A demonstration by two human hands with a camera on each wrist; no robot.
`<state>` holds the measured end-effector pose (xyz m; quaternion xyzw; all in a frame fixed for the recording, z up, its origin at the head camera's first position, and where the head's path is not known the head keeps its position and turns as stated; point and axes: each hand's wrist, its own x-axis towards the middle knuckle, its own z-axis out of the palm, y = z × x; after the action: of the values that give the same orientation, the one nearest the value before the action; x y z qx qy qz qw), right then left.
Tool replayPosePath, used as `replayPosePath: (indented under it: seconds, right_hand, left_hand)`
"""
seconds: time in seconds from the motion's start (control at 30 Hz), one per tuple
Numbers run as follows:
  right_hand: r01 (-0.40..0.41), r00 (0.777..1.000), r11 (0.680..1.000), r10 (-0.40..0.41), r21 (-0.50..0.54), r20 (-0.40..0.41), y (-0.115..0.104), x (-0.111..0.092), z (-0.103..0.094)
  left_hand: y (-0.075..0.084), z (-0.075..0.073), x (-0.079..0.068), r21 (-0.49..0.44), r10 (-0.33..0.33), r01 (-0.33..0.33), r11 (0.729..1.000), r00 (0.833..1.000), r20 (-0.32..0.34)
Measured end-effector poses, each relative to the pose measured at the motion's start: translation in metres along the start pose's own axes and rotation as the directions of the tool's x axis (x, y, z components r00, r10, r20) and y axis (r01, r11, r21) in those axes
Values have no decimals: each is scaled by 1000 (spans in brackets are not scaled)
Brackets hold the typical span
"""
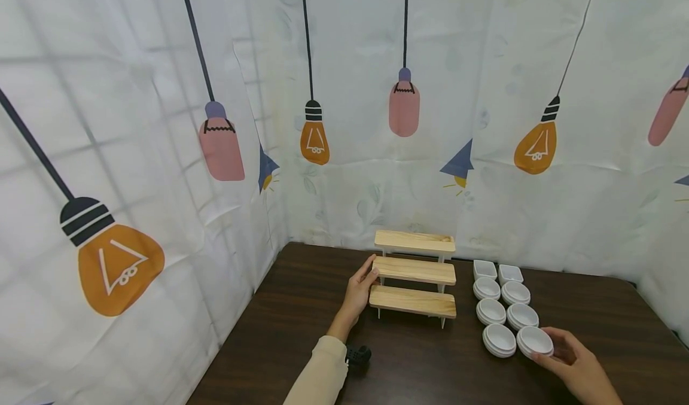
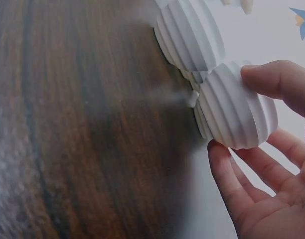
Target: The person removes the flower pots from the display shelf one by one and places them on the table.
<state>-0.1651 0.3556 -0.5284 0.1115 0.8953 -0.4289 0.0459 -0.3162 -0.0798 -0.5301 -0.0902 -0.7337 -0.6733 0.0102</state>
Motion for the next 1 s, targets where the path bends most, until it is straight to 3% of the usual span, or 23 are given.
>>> replayPosePath:
  seconds: [1.0]
  right_hand:
    - [21, 998, 999, -20, -30, 52, 10, 5, 0]
  left_hand:
    - [-2, -1, 1, -26, -14, 14, 1000, 1000, 5]
